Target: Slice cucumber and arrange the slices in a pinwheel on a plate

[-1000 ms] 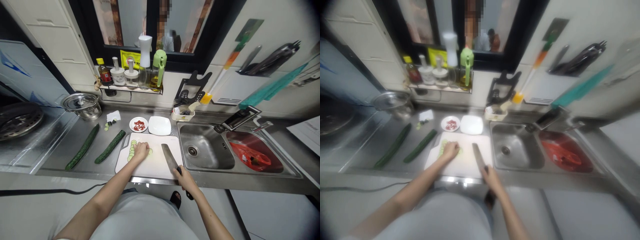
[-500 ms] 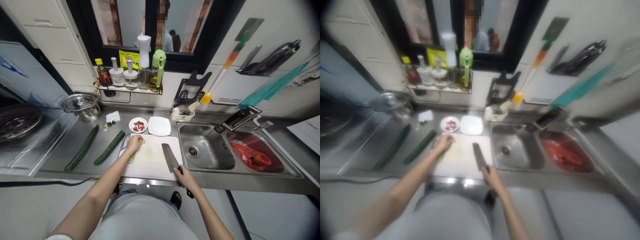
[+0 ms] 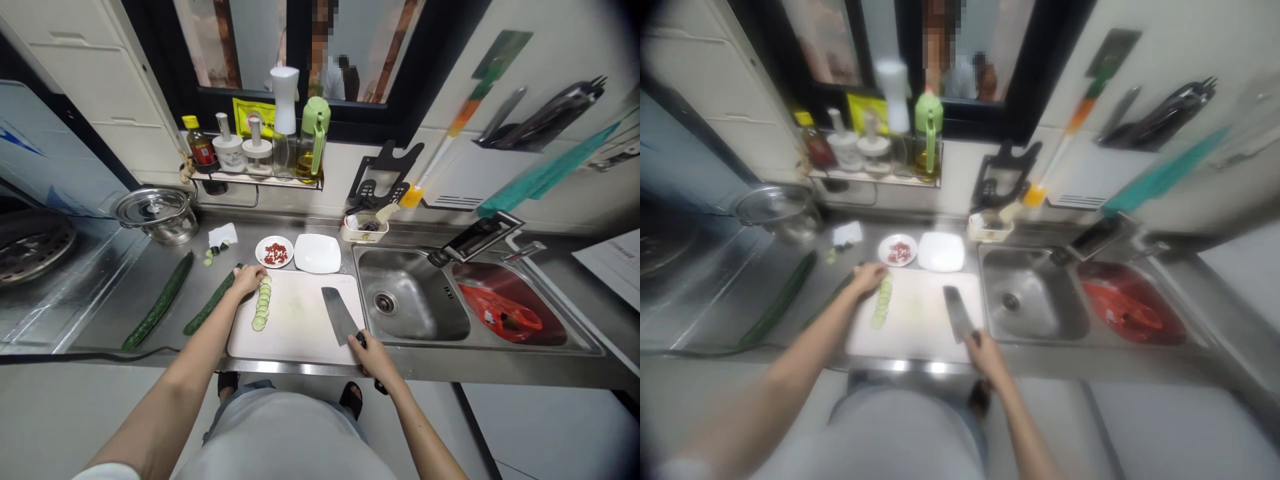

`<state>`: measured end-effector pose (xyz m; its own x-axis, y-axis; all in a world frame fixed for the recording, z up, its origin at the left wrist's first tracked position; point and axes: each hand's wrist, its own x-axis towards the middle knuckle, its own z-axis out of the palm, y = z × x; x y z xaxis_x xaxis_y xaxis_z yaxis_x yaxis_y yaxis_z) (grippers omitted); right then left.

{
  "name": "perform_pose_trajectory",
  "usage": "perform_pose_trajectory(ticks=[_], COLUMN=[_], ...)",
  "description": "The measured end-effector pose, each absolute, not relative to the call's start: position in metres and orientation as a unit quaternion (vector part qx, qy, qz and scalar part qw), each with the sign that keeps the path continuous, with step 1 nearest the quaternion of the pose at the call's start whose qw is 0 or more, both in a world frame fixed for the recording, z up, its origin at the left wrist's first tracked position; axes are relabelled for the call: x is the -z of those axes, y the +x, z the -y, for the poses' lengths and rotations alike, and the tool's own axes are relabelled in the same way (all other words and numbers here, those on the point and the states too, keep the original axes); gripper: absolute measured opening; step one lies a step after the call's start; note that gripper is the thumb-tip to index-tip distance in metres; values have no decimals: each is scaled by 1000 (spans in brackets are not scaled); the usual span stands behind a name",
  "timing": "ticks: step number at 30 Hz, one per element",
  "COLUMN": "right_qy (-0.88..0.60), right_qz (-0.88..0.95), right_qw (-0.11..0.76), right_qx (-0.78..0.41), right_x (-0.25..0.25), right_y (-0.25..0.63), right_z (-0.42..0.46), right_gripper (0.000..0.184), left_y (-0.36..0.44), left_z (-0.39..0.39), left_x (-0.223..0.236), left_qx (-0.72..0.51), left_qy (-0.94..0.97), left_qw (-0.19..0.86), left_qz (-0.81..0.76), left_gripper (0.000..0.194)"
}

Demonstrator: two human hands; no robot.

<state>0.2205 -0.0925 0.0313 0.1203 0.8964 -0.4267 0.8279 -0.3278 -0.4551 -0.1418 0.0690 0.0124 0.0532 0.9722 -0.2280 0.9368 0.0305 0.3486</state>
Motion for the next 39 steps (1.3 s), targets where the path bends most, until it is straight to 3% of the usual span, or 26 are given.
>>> perform_pose_trajectory(ticks=[10, 15, 22, 31, 39], right_qy=[-779, -788, -803, -790, -787], right_qz=[563, 562, 560, 589, 595], right_qw=[63, 73, -44, -76, 28], right_qx=[-270, -241, -201, -149, -161], right_x=[-34, -32, -38, -39, -45], right_y=[217, 214, 208, 205, 213], right_z=[89, 91, 88, 83, 30], right_gripper=[29, 31, 34, 37, 37], left_y=[-140, -141, -148, -145, -138], left_z=[-70, -70, -68, -46, -36], left_x=[-18, -19, -13, -8, -12], left_qx=[-3, -6, -35, -121, -168], left_qy=[723, 732, 728, 660, 631], left_qw=[192, 187, 197, 169, 177], left_qz=[-663, -655, -655, -722, -736], left_gripper=[21, 29, 29, 34, 35])
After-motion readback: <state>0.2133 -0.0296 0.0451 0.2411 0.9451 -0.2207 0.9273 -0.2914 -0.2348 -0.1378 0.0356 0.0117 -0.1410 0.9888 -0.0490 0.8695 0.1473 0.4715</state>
